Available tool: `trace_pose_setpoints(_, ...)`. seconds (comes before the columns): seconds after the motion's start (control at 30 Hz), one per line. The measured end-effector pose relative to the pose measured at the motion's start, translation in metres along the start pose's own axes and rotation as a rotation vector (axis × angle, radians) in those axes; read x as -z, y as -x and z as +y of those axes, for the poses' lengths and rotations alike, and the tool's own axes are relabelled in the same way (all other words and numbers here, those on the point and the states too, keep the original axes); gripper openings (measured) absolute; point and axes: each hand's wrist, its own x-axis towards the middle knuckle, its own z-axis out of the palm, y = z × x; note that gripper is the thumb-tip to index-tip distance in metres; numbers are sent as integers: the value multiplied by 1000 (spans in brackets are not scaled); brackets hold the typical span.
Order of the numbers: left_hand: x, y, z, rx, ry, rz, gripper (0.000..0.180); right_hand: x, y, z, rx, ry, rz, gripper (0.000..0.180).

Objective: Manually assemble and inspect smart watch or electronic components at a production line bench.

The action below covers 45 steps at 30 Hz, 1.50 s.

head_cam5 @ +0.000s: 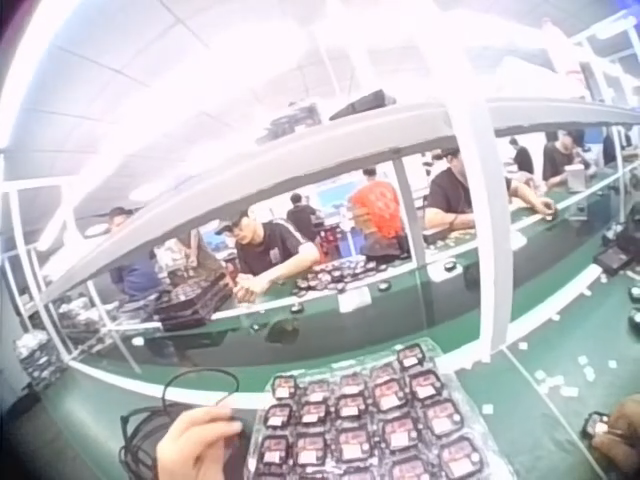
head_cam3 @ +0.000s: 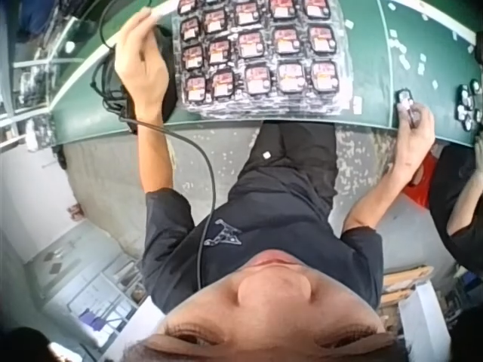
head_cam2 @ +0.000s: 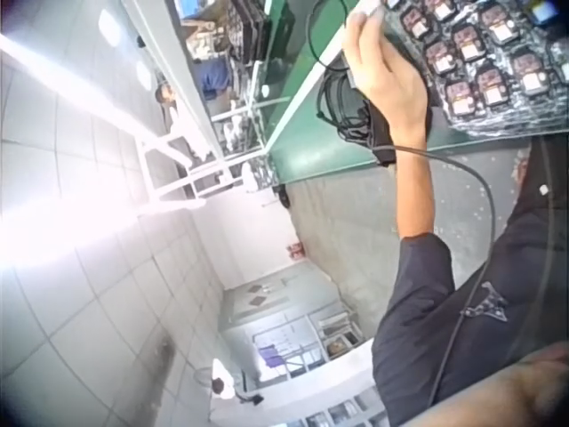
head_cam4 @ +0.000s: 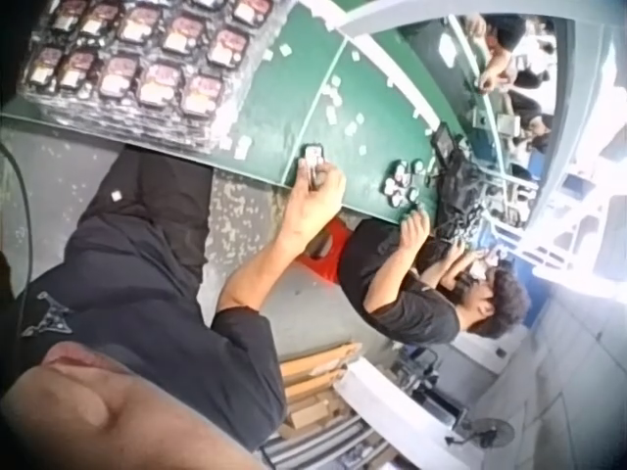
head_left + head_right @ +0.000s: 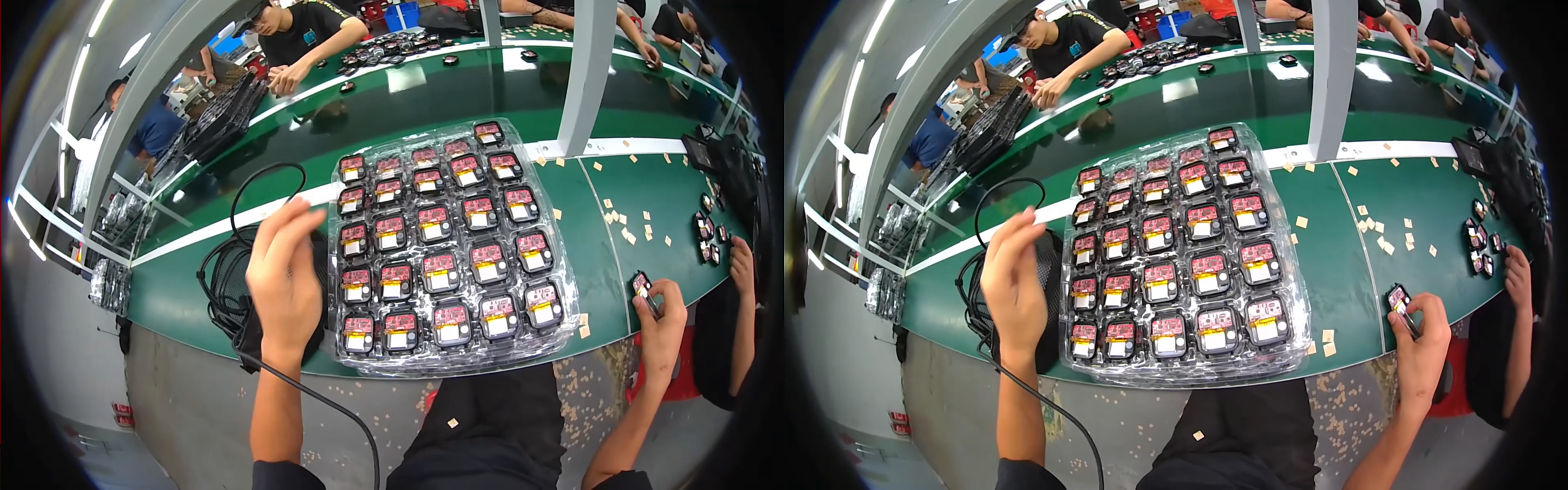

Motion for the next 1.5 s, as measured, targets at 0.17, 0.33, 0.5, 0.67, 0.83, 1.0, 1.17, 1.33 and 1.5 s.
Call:
trace_pose_setpoints(0.17, 35, 92, 1, 102, -39, 326, 19, -6, 18, -5, 266, -362, 28, 34)
trace_pose_setpoints(0.33, 49, 189, 0, 496, 413, 502, 15, -13, 57, -42, 659, -589, -209, 44)
trace_pose_setpoints(0.5, 16, 254, 49, 661, 478, 375, 20, -36, 92, -67, 659, -735, -638, 33)
trace_pose_setpoints(0.67, -24, 259, 105, 1395, 1853, -445, 25, -56, 113, -72, 666, -885, -899, 23)
trace_pose_setpoints(0.83, -39, 267, 117, 1296, 2465, -803, 46, -61, 117, -73, 776, -792, -960, 20)
trace_pose_setpoints(1.0, -40, 256, 109, 1384, 2470, -783, 47, -55, 109, -73, 795, -718, -1002, 17)
trace_pose_setpoints(1.17, -44, 241, 109, 1426, 2218, -781, 60, -56, 111, -76, 793, -513, -837, 18)
trace_pose_setpoints(1.33, -46, 234, 127, 1263, 1685, -438, 53, -60, 109, -71, 520, -454, -870, 26)
trace_pose_setpoints(1.5, -51, 238, 136, 1229, 1507, -275, 54, -75, 124, -55, 712, -289, -584, 29)
